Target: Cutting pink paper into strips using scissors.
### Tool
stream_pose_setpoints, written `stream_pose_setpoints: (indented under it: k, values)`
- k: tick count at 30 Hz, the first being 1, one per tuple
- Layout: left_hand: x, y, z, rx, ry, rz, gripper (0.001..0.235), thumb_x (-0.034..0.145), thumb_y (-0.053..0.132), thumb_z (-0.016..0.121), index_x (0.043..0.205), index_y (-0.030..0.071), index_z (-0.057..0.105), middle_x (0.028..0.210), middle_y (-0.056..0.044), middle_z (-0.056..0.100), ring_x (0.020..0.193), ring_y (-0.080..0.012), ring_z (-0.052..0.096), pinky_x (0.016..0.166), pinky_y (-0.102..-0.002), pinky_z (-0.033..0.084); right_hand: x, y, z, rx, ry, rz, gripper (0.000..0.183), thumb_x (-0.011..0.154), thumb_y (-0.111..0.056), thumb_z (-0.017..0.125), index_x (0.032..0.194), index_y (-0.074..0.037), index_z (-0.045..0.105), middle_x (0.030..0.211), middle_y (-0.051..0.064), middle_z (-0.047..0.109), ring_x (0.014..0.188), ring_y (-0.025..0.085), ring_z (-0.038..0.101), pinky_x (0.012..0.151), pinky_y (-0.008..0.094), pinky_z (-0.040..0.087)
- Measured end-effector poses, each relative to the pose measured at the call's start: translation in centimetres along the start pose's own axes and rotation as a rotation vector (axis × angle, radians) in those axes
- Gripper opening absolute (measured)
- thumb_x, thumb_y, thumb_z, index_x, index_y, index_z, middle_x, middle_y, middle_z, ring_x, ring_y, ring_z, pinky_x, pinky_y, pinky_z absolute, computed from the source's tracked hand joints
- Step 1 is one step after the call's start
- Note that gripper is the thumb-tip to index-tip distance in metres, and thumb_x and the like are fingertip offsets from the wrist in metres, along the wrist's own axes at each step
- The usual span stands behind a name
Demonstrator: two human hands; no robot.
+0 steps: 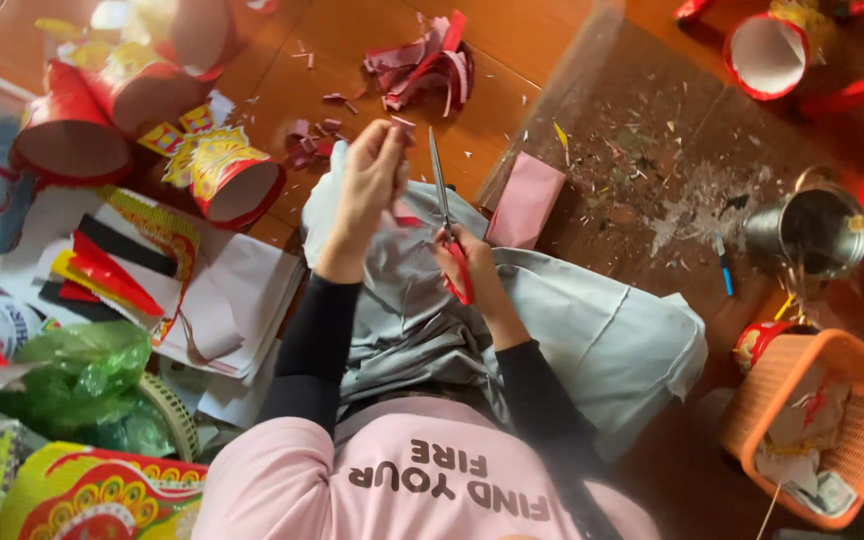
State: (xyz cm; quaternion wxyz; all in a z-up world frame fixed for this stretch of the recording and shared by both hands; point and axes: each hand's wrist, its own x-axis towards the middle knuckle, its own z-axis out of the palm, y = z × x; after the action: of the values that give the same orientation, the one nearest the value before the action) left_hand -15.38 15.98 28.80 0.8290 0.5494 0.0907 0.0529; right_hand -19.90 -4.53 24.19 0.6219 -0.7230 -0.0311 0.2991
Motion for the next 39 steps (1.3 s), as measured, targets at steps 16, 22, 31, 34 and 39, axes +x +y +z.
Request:
stream_pose_setpoints:
  k: [16,22,31,34,39]
  values:
    - [-5.4,4.4,-8.5,0.536,-0.190,-0.123,0.016,0.103,0.018,0.061,0.103,0.005,0.070,0.073,0.008,0.053,0.063,-0.0021,0.044,0.056,-0.021,0.036,0.3,-5.5,4.0,-0.397,-0.225,-0.391,0.020,0.099,-0.018,0.069,0.113,-0.007,0.060,0.073,0.012,0.054,0.065,0.018,0.051,0.062,0.034,0.047]
    - [-4.5,6.1,-10.7,0.533,-0.159,-0.196,0.016,0.104,0.021,0.061,0.103,0.007,0.069,0.067,0.008,0.049,0.059,-0.0018,0.041,0.051,-0.022,0.032,2.6,-7.5,4.6,-0.485,-0.310,-0.550,0.025,0.096,-0.020,0.067,0.114,-0.004,0.059,0.076,0.014,0.058,0.066,0.024,0.057,0.064,0.036,0.049]
    - [-0.9,3.6,-15.2,0.315,-0.167,-0.273,0.019,0.107,0.023,0.058,0.102,0.007,0.064,0.070,0.009,0.048,0.056,0.0002,0.039,0.047,-0.019,0.030,7.2,-5.3,6.7,-0.347,-0.389,-0.463,0.014,0.096,-0.016,0.065,0.100,-0.003,0.061,0.072,0.008,0.052,0.068,0.015,0.048,0.063,0.033,0.046]
    - [0.0,1.3,-16.7,0.273,-0.182,-0.296,0.019,0.109,0.023,0.055,0.103,0.007,0.063,0.073,0.009,0.052,0.058,0.0005,0.043,0.048,-0.018,0.035,7.5,-5.1,6.9,-0.313,-0.396,-0.150,0.014,0.093,-0.019,0.062,0.095,-0.005,0.061,0.066,0.000,0.054,0.057,0.011,0.052,0.053,0.030,0.044]
    - [-0.2,1.8,-14.5,0.267,-0.181,-0.122,0.018,0.110,0.016,0.050,0.105,0.004,0.062,0.077,0.004,0.059,0.066,-0.0056,0.055,0.059,-0.023,0.047,4.6,-7.5,5.1,-0.088,-0.337,0.037,0.019,0.097,-0.026,0.063,0.108,-0.011,0.064,0.066,-0.002,0.053,0.051,0.011,0.049,0.046,0.029,0.038]
